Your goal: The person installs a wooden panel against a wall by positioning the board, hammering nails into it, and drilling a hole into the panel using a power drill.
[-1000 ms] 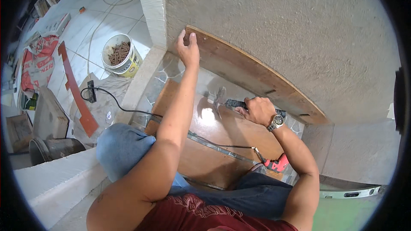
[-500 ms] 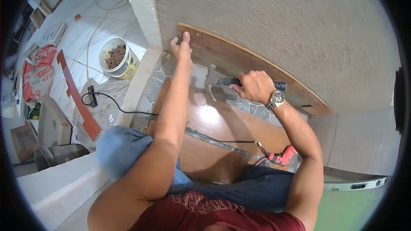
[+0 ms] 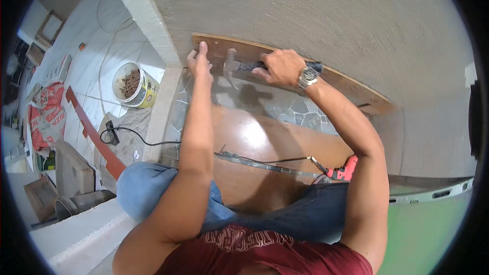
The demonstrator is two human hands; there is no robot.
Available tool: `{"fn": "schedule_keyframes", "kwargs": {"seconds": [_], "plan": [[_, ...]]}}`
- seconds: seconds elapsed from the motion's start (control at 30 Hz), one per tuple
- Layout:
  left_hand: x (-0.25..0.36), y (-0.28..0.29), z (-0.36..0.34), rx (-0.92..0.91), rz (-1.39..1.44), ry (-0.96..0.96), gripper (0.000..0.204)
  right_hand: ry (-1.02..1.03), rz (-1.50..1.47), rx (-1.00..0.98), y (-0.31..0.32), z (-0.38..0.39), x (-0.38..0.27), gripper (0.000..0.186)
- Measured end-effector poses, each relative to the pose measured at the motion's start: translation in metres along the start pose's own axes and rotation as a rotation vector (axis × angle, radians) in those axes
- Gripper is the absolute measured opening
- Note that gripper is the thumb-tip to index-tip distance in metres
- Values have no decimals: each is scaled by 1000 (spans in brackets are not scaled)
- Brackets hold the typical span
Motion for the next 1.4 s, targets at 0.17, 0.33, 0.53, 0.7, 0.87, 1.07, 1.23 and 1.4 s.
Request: {"fn": "schedule_keyframes", "kwargs": {"seconds": [0.17, 0.33, 0.53, 0.7, 0.87, 1.07, 1.23, 1.4], "plan": [[20, 13, -9, 270, -202, -289, 85, 21, -112, -95, -20, 50, -4, 58], [50, -15, 37, 196, -106, -485, 76, 3, -129, -183, -110, 127, -10, 48], [53, -31, 31, 178, -114, -595, 80, -59, -171, -390, -165, 191, 13, 46], [64, -33, 6, 29, -99, -551, 71, -81, -199, -414, -169, 181, 14, 45], [67, -37, 17, 12, -136, -492, 71, -50, -199, -371, -168, 169, -2, 43], [56, -17, -5, 135, -53, -651, 54, 17, -249, -395, -202, 163, -25, 41], [38, -27, -5, 84, 18, -529, 48, 21, -375, -344, -243, 179, -25, 42], [32, -30, 22, 113, 42, -403, 65, -12, -338, -218, -272, 203, -20, 29]]}}
Point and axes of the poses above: each hand's wrist, its own z-axis away from the middle knuckle, its own y-axis out of the back of the hand, x = y × z, the point moved 10 cm from there along -z, towards the middle knuckle, and after that the axes turned 10 degrees about z, right-handed, at the moved point
